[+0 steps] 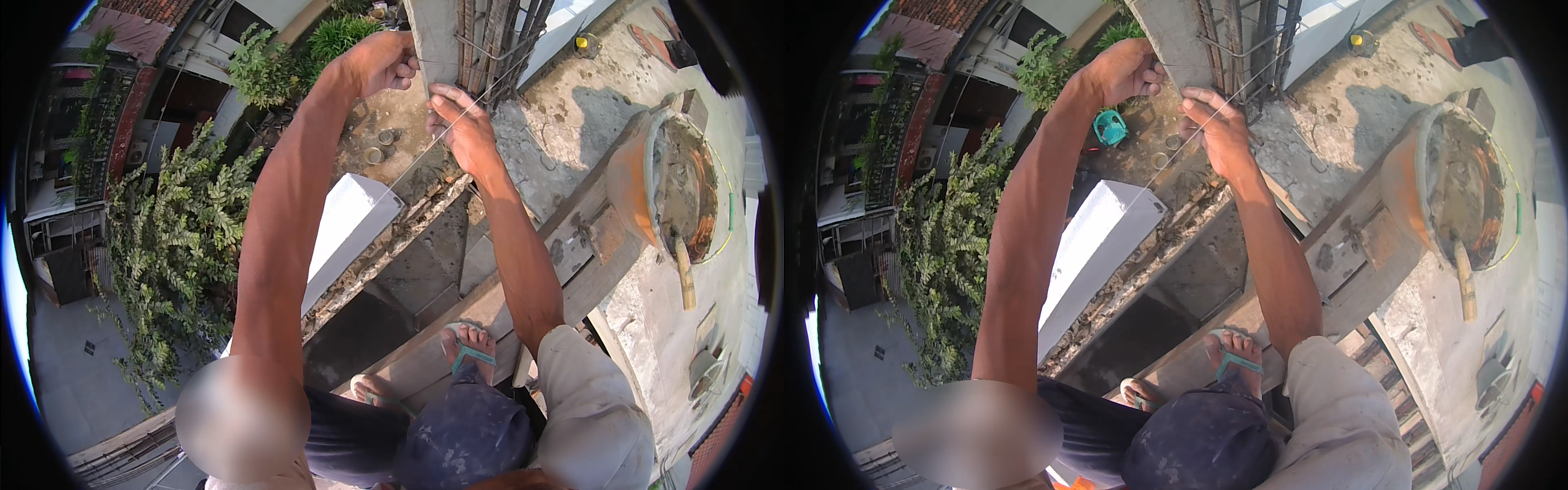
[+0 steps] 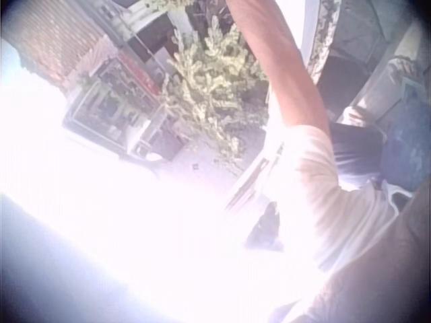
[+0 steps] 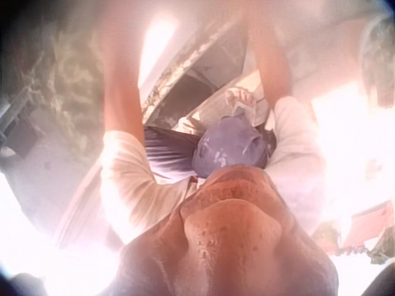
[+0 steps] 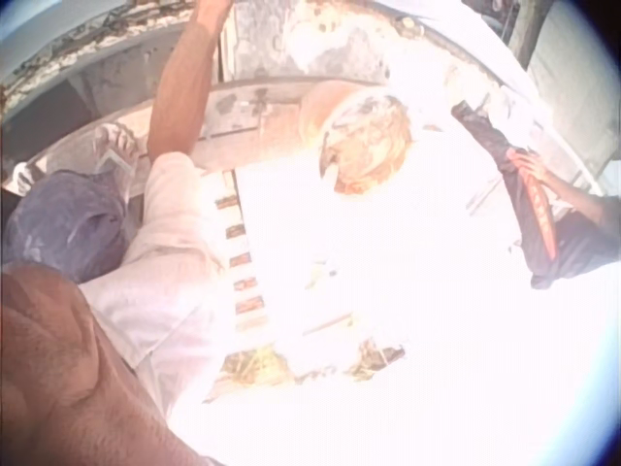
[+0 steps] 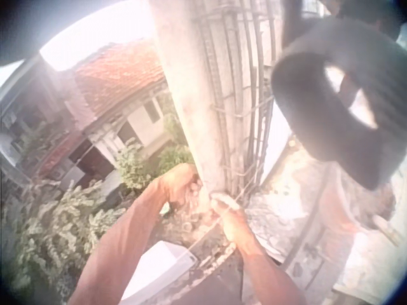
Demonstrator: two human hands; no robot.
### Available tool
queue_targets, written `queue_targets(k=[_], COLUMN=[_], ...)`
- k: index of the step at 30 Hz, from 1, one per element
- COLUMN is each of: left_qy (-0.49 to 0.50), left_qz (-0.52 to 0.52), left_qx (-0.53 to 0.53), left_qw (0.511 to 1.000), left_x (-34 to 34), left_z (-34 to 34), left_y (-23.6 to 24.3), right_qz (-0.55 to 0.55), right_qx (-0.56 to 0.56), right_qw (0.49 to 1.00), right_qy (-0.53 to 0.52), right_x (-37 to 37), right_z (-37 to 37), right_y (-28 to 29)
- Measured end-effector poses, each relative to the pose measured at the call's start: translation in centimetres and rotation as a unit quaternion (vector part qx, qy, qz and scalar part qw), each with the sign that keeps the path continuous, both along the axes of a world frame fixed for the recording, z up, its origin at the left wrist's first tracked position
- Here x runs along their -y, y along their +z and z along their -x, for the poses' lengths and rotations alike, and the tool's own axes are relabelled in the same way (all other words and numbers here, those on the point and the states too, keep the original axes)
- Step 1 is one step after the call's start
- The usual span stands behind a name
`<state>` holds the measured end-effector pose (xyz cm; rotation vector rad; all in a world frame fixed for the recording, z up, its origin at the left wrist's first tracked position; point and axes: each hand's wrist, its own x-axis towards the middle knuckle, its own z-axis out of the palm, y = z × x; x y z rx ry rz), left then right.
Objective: The person measures a section of a rooftop ledge using a tape measure. They then apply mortar to the back of a white rectangular tile using a trowel and place it onto the ledge. The person uses a hammer to tap the tile into position and adjusts a guide string. They repeat the process with a smaller tile, applying mortar and securing it with the hammer.
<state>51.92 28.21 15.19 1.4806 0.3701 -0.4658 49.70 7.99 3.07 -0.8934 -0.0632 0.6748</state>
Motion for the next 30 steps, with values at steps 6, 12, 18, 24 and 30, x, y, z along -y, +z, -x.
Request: queue_targets(k=[6, 12, 18, 24, 30], left_qy=[0.074, 0.117, 0.132, 0.092, 0.359], left_qz=[-0.038, -0.147, -0.217, -0.171, 0.125], left_qx=[0.017, 0.097, 0.190, 0.134, 0.021], left_qw=[0.996, 0.977, 0.948, 0.972, 0.925], left_x=[0.9, 1.4, -4.6, -4.5, 9.1], left_z=[0.9, 4.3, 18.4, 42.2, 65.7], left_y=[-0.6, 0.7, 6.3, 14.4, 14.6], right_qz=[0.074, 0.133, -0.148, -0.497, -0.550], right_qx=[0.031, 0.062, 0.023, 0.094, 0.020], right_qw=[0.997, 0.989, 0.941, 0.697, 0.571], right_qy=[0.015, 0.030, 0.305, 0.508, 0.609], right_x=[3.1, 9.2, 12.3, 3.9, -1.7], right_z=[3.6, 11.9, 21.2, 22.0, 27.4], right_y=[0.2, 2.6, 9.3, 17.6, 16.8])
